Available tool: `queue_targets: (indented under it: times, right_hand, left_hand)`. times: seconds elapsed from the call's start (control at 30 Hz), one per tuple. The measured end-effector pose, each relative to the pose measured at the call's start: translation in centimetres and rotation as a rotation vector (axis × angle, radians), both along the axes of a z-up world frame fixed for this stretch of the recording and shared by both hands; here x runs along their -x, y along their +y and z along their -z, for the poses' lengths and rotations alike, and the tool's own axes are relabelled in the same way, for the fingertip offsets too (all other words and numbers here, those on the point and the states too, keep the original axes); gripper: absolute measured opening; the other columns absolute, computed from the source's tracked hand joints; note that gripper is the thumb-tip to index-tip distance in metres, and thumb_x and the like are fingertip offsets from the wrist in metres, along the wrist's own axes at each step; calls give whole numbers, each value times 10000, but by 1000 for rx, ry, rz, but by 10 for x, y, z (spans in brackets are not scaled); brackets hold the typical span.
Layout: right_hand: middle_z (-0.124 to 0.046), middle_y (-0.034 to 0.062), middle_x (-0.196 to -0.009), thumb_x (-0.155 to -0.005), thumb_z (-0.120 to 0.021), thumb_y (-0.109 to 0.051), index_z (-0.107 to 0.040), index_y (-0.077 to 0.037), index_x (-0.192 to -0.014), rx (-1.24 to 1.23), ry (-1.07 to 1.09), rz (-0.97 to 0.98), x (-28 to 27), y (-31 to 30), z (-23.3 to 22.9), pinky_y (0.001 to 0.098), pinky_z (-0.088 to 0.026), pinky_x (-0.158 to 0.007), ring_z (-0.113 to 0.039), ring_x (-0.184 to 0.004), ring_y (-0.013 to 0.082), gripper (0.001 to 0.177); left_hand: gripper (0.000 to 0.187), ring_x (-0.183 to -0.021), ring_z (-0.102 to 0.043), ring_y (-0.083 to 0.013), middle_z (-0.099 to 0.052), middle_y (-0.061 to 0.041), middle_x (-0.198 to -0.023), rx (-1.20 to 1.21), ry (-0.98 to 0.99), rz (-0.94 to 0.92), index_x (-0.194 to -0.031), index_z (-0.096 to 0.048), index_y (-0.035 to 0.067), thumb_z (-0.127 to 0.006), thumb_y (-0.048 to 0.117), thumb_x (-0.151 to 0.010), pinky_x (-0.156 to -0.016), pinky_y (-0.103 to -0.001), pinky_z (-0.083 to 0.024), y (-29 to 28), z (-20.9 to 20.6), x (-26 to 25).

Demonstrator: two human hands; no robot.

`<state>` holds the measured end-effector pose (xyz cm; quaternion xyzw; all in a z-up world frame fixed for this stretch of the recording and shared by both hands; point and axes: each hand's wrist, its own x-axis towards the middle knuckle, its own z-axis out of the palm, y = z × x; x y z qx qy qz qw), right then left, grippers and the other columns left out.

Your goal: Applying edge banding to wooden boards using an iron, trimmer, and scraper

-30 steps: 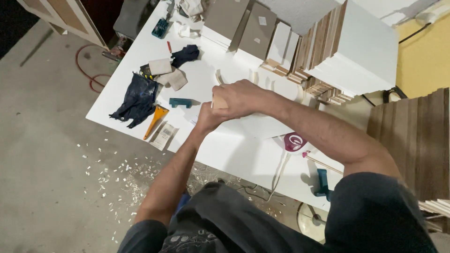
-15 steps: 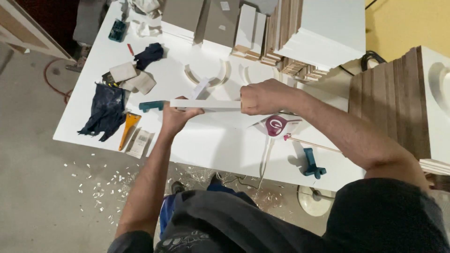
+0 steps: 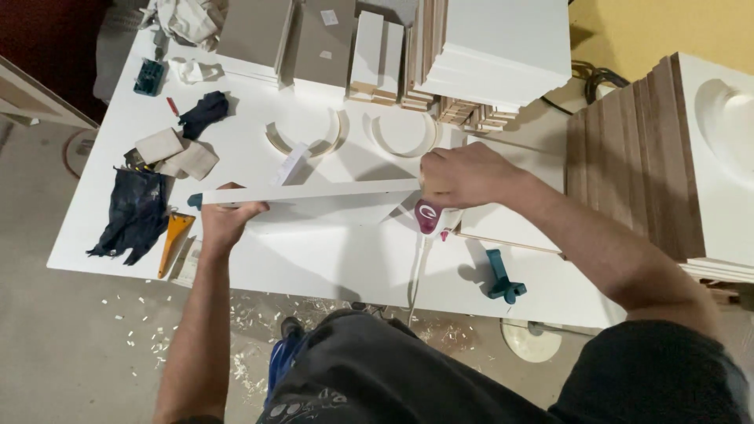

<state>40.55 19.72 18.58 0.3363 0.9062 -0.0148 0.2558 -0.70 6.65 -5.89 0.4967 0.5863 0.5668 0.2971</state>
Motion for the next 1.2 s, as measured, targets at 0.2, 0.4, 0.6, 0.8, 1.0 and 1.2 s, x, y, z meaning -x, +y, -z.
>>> queue_targets:
  times: [0.2, 0.4, 0.6, 0.8, 1.0, 1.2]
  right_hand:
    - [-664, 59, -1081, -824, -560, -632, -539, -137, -1322, -123, 81, -242, 5, 8, 22, 500, -593, -777, -721, -959, 313, 703]
    - [-598, 40, -1007, -826, -560, -564, -525, -136, -1272, -39, 65, -238, 40, 0, 29, 494, -576, -774, -719, -904, 330, 619]
    - [-589, 57, -960, -890, -524, -524, -536, -101, -1255, -63, 123, -289, 104, -21, 38, 489, -567, -705, -724, -824, 340, 559]
    - [-621, 100, -954, -896, -534, -456, -566, -59, -1228, -38, 127, -314, 193, -50, 25, 504, -562, -697, -731, -803, 365, 519]
    - [-636, 101, -975, -903, -510, -483, -562, -64, -1248, -70, 153, -337, 270, -66, 43, 519, -561, -680, -741, -820, 379, 546]
    - [-641, 138, -999, -926, -547, -471, -554, -36, -1277, -141, 237, -382, 295, -81, 40, 542, -573, -703, -738, -834, 399, 559]
  left_hand:
    - [414, -625, -513, -131, -666, -89, -703, -35, -94, -1, -856, -706, 48, -1020, 220, -650, -565, -270, -361, -3, 10, 0]
    - [416, -615, -556, -169, -675, -119, -705, 26, -37, -24, -856, -730, 52, -1034, 219, -627, -566, -300, -391, -2, 6, -3]
    - [449, -627, -562, -201, -678, -149, -701, 42, -28, -43, -850, -737, 44, -1036, 269, -601, -576, -344, -415, 0, -11, -9]
    - [430, -626, -555, -174, -661, -139, -642, 20, -84, -17, -809, -725, 41, -1029, 267, -606, -565, -325, -410, -2, -31, -19]
    - [359, -629, -580, -114, -686, -67, -640, -7, -144, 33, -797, -745, 126, -1028, 272, -632, -564, -300, -438, 23, 35, -10]
    - [352, -647, -600, -134, -710, -75, -670, -23, -148, 45, -809, -761, 102, -1024, 259, -636, -615, -334, -478, 30, 39, -6]
